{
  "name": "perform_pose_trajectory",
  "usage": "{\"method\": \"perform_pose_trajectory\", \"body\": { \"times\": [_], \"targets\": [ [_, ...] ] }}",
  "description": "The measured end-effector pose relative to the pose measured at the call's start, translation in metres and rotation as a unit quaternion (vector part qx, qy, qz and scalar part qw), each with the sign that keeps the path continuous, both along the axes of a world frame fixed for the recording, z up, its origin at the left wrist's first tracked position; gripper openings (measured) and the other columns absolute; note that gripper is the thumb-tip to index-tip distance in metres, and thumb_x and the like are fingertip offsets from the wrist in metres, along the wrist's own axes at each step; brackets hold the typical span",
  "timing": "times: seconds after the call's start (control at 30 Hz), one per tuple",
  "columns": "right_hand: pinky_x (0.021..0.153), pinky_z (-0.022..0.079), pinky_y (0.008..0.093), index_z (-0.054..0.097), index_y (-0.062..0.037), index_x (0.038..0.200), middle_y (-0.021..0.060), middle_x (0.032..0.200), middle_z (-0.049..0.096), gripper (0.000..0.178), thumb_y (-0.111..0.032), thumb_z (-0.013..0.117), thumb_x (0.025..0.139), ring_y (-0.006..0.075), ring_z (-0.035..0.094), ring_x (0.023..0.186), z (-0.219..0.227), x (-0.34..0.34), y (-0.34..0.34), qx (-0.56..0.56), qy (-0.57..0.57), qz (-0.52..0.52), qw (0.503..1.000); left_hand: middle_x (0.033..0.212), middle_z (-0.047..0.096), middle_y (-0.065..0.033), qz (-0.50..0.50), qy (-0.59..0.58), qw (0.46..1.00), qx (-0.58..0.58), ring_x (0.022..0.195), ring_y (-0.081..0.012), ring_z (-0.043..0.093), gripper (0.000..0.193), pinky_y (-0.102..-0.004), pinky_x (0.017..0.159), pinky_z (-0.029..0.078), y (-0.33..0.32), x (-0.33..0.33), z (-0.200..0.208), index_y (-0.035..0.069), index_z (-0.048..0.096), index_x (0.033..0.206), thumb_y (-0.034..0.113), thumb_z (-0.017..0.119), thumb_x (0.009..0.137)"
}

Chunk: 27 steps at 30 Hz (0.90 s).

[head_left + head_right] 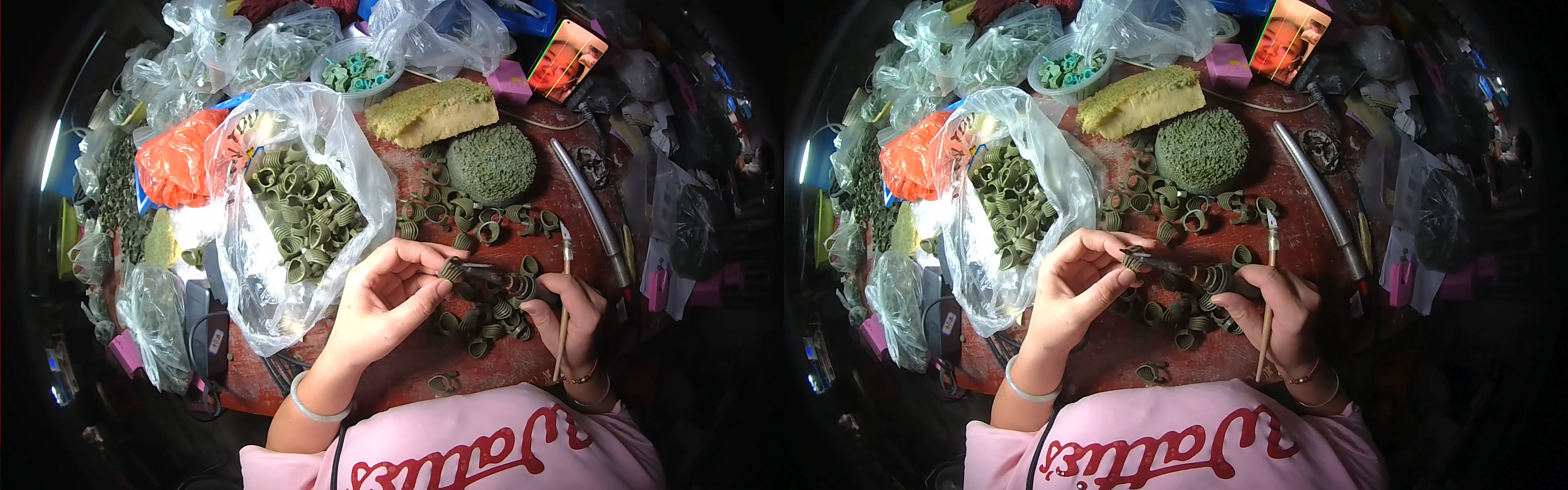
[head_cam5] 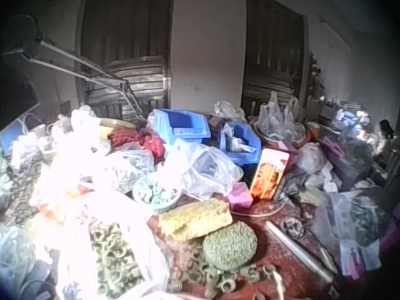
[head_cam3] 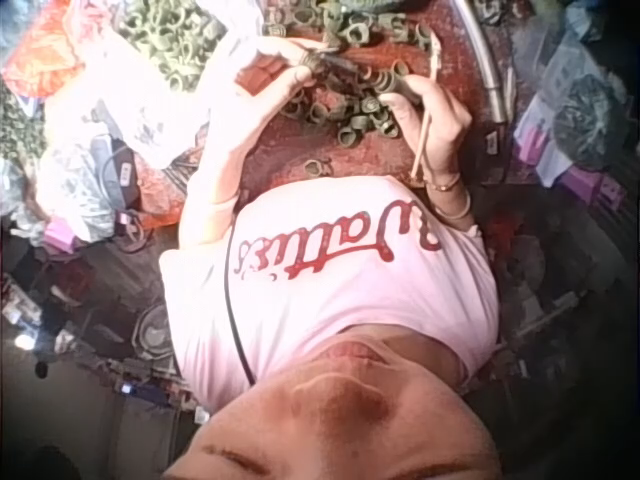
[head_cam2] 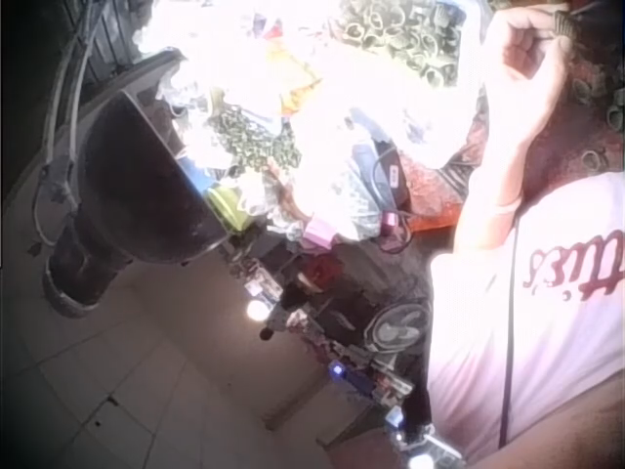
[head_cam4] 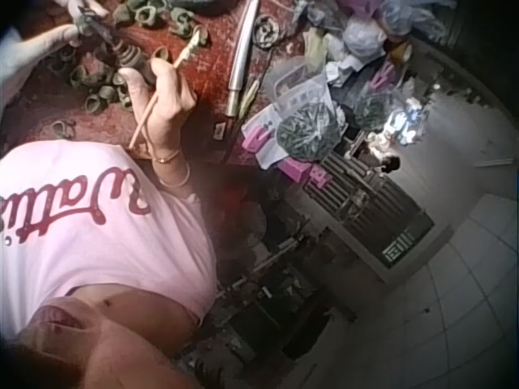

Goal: Joining green textured components using a soldering iron.

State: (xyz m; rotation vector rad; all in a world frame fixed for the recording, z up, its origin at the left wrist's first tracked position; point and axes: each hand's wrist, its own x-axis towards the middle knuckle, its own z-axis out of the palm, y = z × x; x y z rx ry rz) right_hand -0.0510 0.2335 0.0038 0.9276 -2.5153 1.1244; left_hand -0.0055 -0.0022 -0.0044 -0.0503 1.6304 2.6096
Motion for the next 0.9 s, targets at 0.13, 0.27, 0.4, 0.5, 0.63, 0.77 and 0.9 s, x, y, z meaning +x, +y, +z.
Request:
{"method": "perform_pose_trajectory", "body": {
  "times": [0.13, 0.27, 0.4, 0.5, 0.63, 0.77, 0.9],
  "targets": [
    [0.049, 0.046, 0.0299, 0.060, -0.0011, 0.086, 0.0062, 0.065, 0.059, 0.031, -0.027, 0.076, 0.078, 0.0206, 0.058, 0.053, 0.0019, 0.0001, -0.0007, 0.003, 0.000, -0.001, 1.000, 0.118, 0.059, -0.0161, 0.001, -0.007, 1.000, -0.003, 0.106, -0.0170, 0.058, 0.018, -0.0288, 0.089, 0.049, -0.0001, 0.0003, 0.0000, 0.002, 0.054, 0.099, -0.008, 0.059, 0.084],
    [0.049, 0.046, 0.0299, 0.060, -0.0010, 0.086, 0.0060, 0.065, 0.059, 0.031, -0.027, 0.077, 0.078, 0.0205, 0.058, 0.053, 0.0004, 0.0004, 0.0002, -0.007, -0.015, -0.006, 1.000, 0.118, 0.059, -0.0160, -0.002, -0.005, 1.000, -0.008, 0.106, -0.0167, 0.058, 0.018, -0.0289, 0.089, 0.049, -0.0003, 0.0002, -0.0006, 0.002, 0.054, 0.099, -0.008, 0.059, 0.085],
    [0.049, 0.046, 0.0293, 0.060, -0.0010, 0.085, 0.0059, 0.064, 0.059, 0.031, -0.027, 0.076, 0.078, 0.0201, 0.059, 0.053, 0.0006, -0.0002, 0.0007, -0.002, -0.007, 0.001, 1.000, 0.117, 0.059, -0.0157, 0.001, -0.001, 1.000, 0.003, 0.105, -0.0164, 0.058, 0.017, -0.0288, 0.089, 0.049, 0.0006, -0.0003, 0.0008, 0.002, 0.054, 0.098, -0.007, 0.059, 0.085],
    [0.050, 0.046, 0.0288, 0.060, -0.0005, 0.085, 0.0062, 0.066, 0.060, 0.031, -0.027, 0.075, 0.080, 0.0192, 0.060, 0.054, 0.0015, 0.0025, 0.0024, -0.006, -0.027, -0.006, 1.000, 0.117, 0.059, -0.0153, 0.003, -0.001, 1.000, 0.005, 0.104, -0.0165, 0.058, 0.015, -0.0290, 0.089, 0.048, -0.0001, 0.0001, 0.0002, 0.001, 0.056, 0.098, -0.006, 0.060, 0.085],
    [0.051, 0.045, 0.0274, 0.060, 0.0013, 0.086, 0.0075, 0.069, 0.062, 0.030, -0.026, 0.073, 0.083, 0.0166, 0.060, 0.056, 0.0014, 0.0016, 0.0037, -0.044, -0.044, -0.036, 0.997, 0.116, 0.059, -0.0147, 0.006, 0.015, 1.000, -0.011, 0.104, -0.0175, 0.059, 0.016, -0.0298, 0.089, 0.049, 0.0000, -0.0005, -0.0017, -0.003, 0.060, 0.101, -0.006, 0.060, 0.085],
    [0.051, 0.044, 0.0264, 0.060, 0.0021, 0.087, 0.0080, 0.070, 0.062, 0.029, -0.024, 0.072, 0.084, 0.0151, 0.059, 0.056, 0.0022, 0.0015, 0.0045, -0.053, -0.059, -0.037, 0.996, 0.116, 0.059, -0.0143, 0.004, 0.001, 1.000, -0.004, 0.104, -0.0183, 0.059, 0.022, -0.0306, 0.090, 0.049, 0.0001, -0.0004, -0.0003, -0.005, 0.060, 0.106, -0.007, 0.060, 0.084],
    [0.050, 0.042, 0.0256, 0.060, 0.0019, 0.087, 0.0072, 0.069, 0.062, 0.028, -0.023, 0.072, 0.084, 0.0145, 0.057, 0.055, 0.0011, 0.0016, 0.0048, -0.054, -0.061, -0.036, 0.996, 0.116, 0.058, -0.0139, 0.015, -0.016, 1.000, 0.017, 0.104, -0.0193, 0.059, 0.024, -0.0316, 0.090, 0.050, 0.0003, 0.0000, 0.0008, -0.006, 0.060, 0.108, -0.008, 0.061, 0.083]
  ]
}}
